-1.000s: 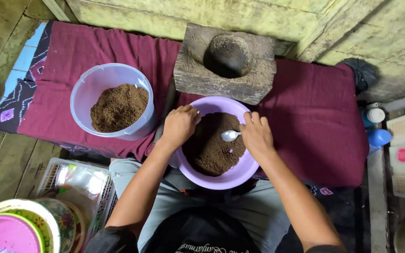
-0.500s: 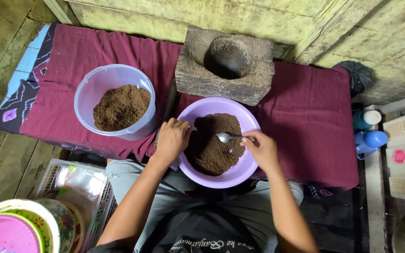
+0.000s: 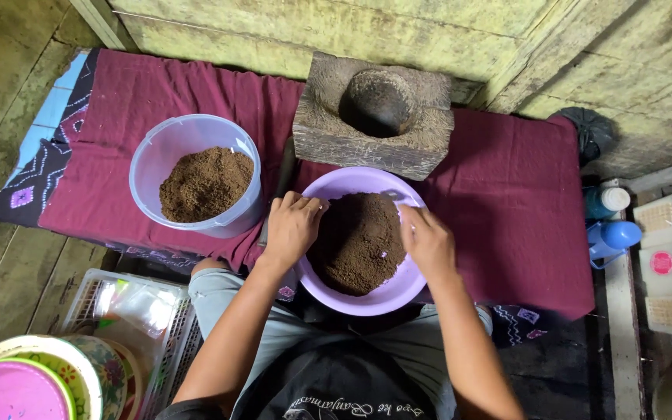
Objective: Mixing a brown powdery substance in a bowl using a spoon and transferring it between containers.
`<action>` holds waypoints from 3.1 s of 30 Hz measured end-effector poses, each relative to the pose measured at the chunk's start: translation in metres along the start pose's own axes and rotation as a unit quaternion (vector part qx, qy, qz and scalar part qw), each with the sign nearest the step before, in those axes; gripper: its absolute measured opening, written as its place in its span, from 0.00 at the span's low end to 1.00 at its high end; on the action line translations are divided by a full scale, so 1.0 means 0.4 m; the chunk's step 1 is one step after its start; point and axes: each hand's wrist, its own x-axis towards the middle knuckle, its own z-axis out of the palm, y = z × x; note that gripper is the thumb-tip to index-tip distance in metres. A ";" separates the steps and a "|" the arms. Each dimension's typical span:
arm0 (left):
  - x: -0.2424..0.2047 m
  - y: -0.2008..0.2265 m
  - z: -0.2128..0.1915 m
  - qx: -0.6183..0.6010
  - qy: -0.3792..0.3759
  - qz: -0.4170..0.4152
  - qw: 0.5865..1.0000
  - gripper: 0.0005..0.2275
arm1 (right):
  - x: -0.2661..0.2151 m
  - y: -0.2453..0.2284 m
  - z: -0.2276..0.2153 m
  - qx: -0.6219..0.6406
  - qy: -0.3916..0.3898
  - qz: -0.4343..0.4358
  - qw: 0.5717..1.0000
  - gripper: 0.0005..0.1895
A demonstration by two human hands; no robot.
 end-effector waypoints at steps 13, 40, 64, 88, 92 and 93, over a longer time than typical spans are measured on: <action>-0.037 0.030 -0.001 -0.026 -0.087 -0.007 0.996 0.09 | 0.028 -0.173 -0.062 0.179 -0.195 0.374 0.889 0.09; -0.019 0.004 0.070 0.004 -0.045 0.007 0.999 0.06 | 0.032 -0.096 0.001 0.182 -0.130 0.125 0.967 0.14; -0.032 0.033 -0.011 0.033 -0.002 0.014 0.999 0.09 | 0.033 -0.145 -0.009 0.141 -0.124 0.082 0.979 0.13; -0.043 -0.016 -0.092 0.002 -0.083 0.019 0.996 0.06 | 0.005 -0.130 -0.097 0.178 -0.121 0.007 0.976 0.10; -0.020 -0.040 -0.066 -0.002 -0.070 0.008 0.998 0.06 | -0.005 0.003 0.010 0.085 -0.036 0.025 0.995 0.12; -0.017 -0.046 -0.056 -0.010 -0.059 0.005 0.998 0.06 | -0.010 0.042 0.038 0.048 -0.006 0.043 0.998 0.11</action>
